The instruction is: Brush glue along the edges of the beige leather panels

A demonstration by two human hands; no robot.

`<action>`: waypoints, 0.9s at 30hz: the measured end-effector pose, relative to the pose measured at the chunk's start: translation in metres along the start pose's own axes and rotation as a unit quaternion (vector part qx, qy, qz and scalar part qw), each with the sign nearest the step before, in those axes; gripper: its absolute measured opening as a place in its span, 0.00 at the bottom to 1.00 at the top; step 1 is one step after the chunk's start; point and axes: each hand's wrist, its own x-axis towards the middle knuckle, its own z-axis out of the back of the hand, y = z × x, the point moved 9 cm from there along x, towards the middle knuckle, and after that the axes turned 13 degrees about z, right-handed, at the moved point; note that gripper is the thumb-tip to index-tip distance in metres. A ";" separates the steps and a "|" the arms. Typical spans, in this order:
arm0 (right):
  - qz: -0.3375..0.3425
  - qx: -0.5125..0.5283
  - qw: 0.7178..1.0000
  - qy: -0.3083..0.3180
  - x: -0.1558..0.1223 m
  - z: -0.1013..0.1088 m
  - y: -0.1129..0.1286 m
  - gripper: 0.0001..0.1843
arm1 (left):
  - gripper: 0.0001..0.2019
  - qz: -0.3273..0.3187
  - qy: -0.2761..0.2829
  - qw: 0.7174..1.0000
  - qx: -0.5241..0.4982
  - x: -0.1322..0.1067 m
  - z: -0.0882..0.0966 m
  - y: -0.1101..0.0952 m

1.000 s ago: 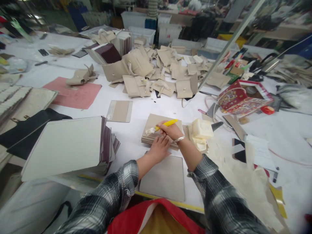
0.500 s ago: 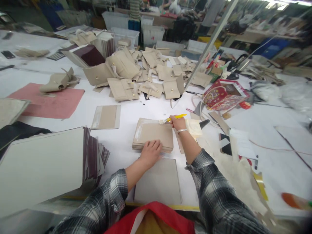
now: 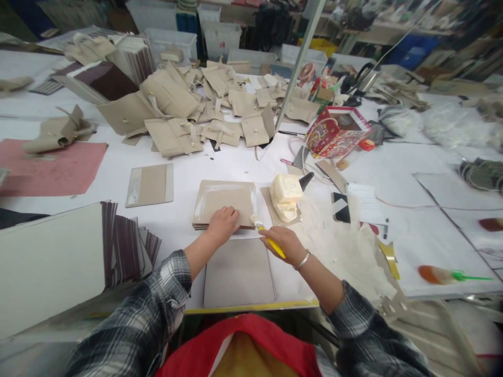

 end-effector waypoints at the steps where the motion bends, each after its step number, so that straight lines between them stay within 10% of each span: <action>1: -0.008 0.030 0.999 -0.010 -0.012 0.004 0.008 0.14 | 0.14 -0.005 0.002 1.000 0.003 -0.002 0.000 -0.002; 6: -0.187 0.181 0.949 -0.177 -0.064 0.033 0.005 0.14 | 0.05 -0.031 0.010 0.999 0.015 -0.016 0.009 -0.010; 10: -0.315 0.297 0.856 -0.283 -0.084 0.020 -0.010 0.19 | 0.06 -0.021 -0.129 0.990 -0.061 -0.050 0.055 -0.016; 15: -0.359 0.356 0.829 -0.238 -0.072 -0.025 -0.005 0.16 | 0.06 0.135 -0.267 0.884 -0.359 -0.112 0.100 -0.004; 23: -0.351 0.191 0.888 -0.226 -0.103 -0.025 -0.004 0.12 | 0.24 0.308 -0.113 0.639 -0.695 -0.154 0.015 0.011; 27: -0.332 0.166 0.917 -0.146 -0.133 -0.044 -0.010 0.12 | 0.18 0.408 -0.067 0.611 -0.676 -0.198 -0.039 0.037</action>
